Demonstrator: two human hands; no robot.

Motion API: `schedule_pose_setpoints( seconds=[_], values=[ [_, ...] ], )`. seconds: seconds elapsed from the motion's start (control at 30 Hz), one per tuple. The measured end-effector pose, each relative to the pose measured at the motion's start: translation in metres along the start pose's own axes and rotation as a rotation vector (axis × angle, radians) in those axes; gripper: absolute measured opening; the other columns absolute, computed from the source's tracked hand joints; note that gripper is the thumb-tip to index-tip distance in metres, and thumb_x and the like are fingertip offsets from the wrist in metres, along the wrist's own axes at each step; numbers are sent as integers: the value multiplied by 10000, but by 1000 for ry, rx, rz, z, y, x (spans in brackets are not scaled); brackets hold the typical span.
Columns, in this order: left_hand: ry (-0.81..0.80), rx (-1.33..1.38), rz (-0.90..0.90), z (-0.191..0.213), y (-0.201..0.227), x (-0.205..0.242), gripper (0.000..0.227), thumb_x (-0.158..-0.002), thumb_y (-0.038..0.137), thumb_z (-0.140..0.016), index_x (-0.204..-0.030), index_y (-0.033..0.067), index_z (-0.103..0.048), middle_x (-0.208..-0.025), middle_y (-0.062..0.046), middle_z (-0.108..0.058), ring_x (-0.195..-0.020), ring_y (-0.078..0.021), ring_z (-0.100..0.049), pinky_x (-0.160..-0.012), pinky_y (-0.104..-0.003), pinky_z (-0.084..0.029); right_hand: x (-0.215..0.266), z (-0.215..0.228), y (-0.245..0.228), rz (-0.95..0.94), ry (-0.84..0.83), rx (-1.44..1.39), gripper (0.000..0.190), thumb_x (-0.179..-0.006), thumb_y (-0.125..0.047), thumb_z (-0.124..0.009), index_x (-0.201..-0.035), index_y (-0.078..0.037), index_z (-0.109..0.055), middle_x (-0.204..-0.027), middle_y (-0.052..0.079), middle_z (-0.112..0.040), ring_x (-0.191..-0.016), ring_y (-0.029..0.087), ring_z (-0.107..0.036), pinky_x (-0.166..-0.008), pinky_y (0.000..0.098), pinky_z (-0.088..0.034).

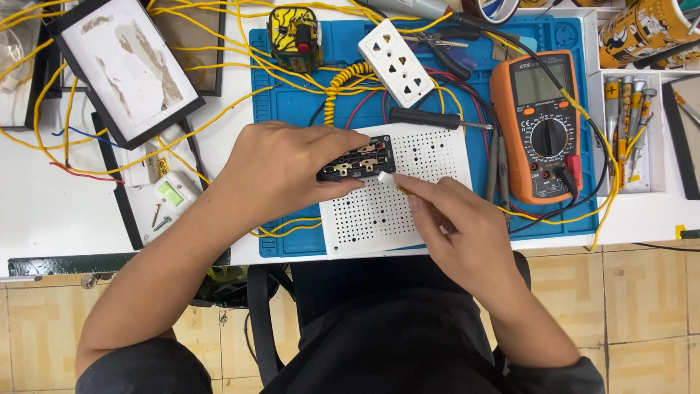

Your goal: The person assembles a power strip by inserting a circuit board into a white plastic housing on a breadboard. They use a pencil to push components into place and a black tool to press down on the assembly, ensuring the parts fit securely.

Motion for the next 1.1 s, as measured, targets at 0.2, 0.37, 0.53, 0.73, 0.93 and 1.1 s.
schedule_pose_setpoints(
  seconds=[0.2, 0.37, 0.53, 0.73, 0.93, 1.1],
  values=[
    [-27, -11, 49, -3, -3, -2, 504, -1017, 650, -803, -1314, 242, -808, -1145, 50, -870, -840, -257, -807, -540, -427, -554, -9, -9, 1, 125, 9, 94, 348, -1135, -50, -706, -1471, -137, -730, -871, 25, -589, -654, 171, -521, -555, 336, -435],
    [-50, 14, 72, -3, -3, -3, 453, -1034, 611, -793, -1289, 237, -818, -1177, 63, -869, -904, -237, -812, -559, -421, -557, -8, -10, -1, 121, -13, 56, 349, -1130, -43, -700, -1469, -123, -734, -875, 20, -601, -665, 159, -529, -584, 326, -453],
    [-59, -21, 92, -7, -5, -1, 449, -1024, 644, -782, -1252, 258, -820, -1122, 75, -870, -840, -264, -803, -549, -438, -549, -8, -10, 2, 132, -4, 60, 333, -1132, -40, -704, -1455, -115, -737, -857, 29, -601, -662, 169, -533, -583, 333, -451],
    [-70, -47, 112, -10, -6, 1, 449, -1013, 671, -780, -1222, 276, -822, -1048, 79, -866, -791, -290, -792, -535, -463, -546, -9, -11, 0, 137, 7, 37, 322, -1129, -37, -700, -1440, -111, -742, -932, 38, -683, -683, 166, -565, -607, 322, -476],
    [-68, -32, 114, -11, -5, 2, 394, -1015, 617, -813, -1179, 260, -790, -962, 70, -845, -728, -297, -767, -499, -464, -522, -3, -21, 4, 173, 59, 197, 316, -1144, -77, -712, -1451, -149, -741, -894, 26, -639, -662, 198, -547, -551, 349, -442],
    [-74, -22, 120, -11, -4, 2, 372, -1010, 595, -821, -1159, 257, -782, -936, 60, -836, -735, -307, -768, -493, -479, -520, 7, -32, 4, 248, 107, 461, 289, -1167, -158, -720, -1454, -157, -753, -895, 18, -633, -605, 202, -533, -489, 337, -375]
  ],
)
Point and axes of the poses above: each hand's wrist, its own x-axis away from the middle knuckle, its own z-axis out of the back of the hand, y = z × x, the point moved 6 cm from there along -x, towards the middle knuckle
